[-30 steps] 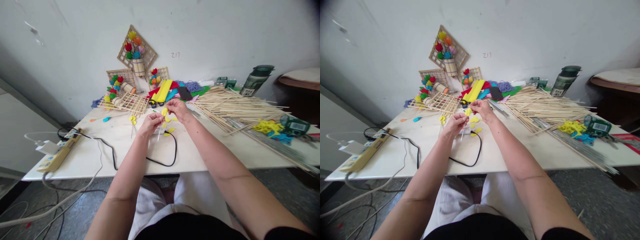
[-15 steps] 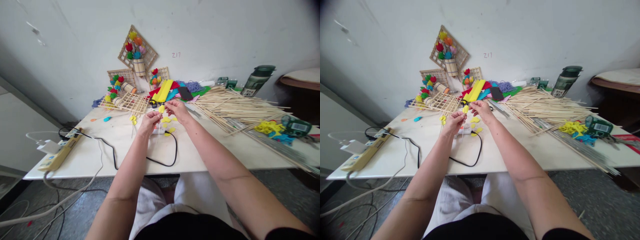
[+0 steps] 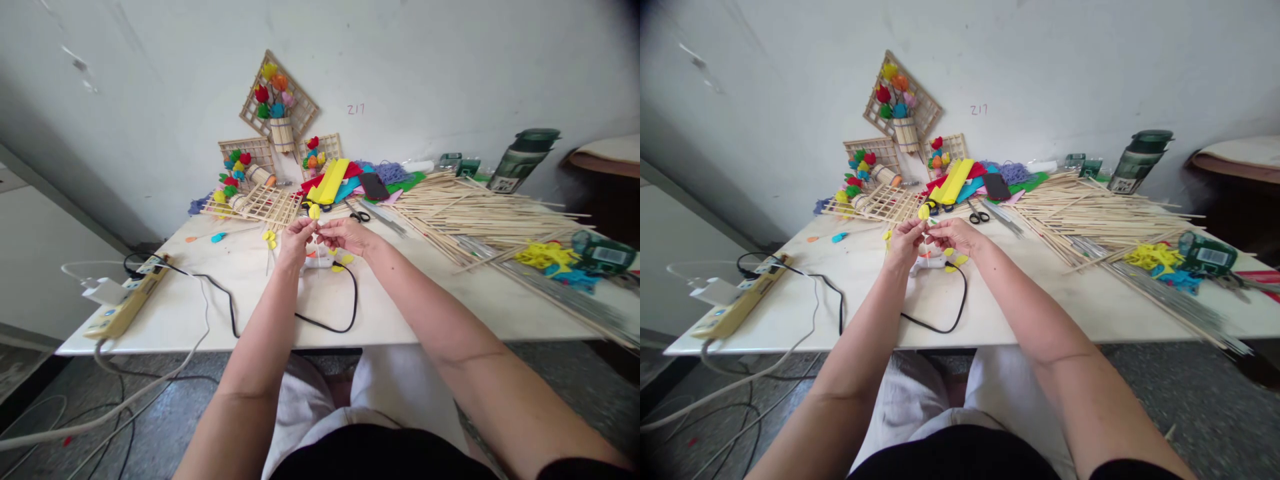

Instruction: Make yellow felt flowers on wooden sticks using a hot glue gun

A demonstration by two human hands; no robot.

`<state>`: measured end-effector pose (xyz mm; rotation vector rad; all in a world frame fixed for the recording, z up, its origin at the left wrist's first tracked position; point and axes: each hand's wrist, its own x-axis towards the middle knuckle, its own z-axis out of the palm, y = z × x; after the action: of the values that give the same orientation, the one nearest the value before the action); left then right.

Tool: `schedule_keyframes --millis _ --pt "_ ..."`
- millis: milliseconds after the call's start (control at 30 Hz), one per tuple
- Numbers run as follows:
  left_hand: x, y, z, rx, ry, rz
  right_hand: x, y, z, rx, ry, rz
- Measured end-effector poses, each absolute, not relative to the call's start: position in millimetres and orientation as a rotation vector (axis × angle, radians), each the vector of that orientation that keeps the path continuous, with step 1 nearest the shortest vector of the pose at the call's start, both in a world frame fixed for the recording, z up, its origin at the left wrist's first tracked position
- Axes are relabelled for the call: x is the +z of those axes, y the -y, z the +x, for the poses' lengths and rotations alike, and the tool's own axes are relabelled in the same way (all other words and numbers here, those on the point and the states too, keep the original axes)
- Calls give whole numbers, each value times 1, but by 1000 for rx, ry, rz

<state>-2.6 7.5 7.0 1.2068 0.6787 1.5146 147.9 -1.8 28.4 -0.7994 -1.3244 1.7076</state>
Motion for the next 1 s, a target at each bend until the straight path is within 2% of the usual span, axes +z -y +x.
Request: schedule_keyframes --millis 1000 --pt "7 -6 -2 1479 -612 1137 24 6 137 1550 1318 -814"
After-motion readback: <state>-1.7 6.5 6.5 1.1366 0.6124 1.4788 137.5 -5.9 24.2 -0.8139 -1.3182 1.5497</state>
